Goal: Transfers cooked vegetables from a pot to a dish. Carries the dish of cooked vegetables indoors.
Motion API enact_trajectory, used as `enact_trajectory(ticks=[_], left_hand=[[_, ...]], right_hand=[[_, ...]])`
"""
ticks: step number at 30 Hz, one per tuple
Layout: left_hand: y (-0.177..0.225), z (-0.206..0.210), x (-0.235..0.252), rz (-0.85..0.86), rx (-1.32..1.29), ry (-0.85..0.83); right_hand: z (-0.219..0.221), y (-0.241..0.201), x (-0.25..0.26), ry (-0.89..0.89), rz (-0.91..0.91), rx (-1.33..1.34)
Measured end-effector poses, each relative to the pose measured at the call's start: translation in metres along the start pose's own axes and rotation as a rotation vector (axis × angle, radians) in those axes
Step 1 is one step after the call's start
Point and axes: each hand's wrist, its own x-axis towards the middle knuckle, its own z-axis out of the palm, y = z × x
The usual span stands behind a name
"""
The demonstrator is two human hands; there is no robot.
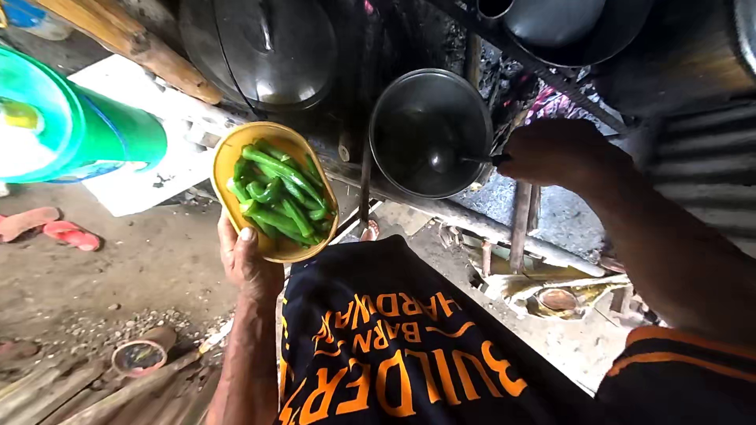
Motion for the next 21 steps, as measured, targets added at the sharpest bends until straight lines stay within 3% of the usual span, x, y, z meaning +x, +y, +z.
enact_trajectory(ticks=[5, 11, 17, 21], left_hand=[[-0.003, 0.002, 0.002, -0.013, -0.045, -0.014], [-0.004, -0.006, 0.002, -0.044, -0.047, 0.002], [-0.002, -0.011, 0.006, -0.031, -0.047, -0.03], [-0.002, -0.005, 0.006, -0.033, -0.042, -0.028]], right_hand=[[0.001, -0.002, 0.02, -0.074, -0.231, 0.166], [0.033, -0.026, 0.019, -0.092, -0.096, 0.656], [0.055, -0.052, 0.015, 0.211, -0.093, 0.549], [0.053, -0.069, -0.001, 0.276, -0.087, 0.502]])
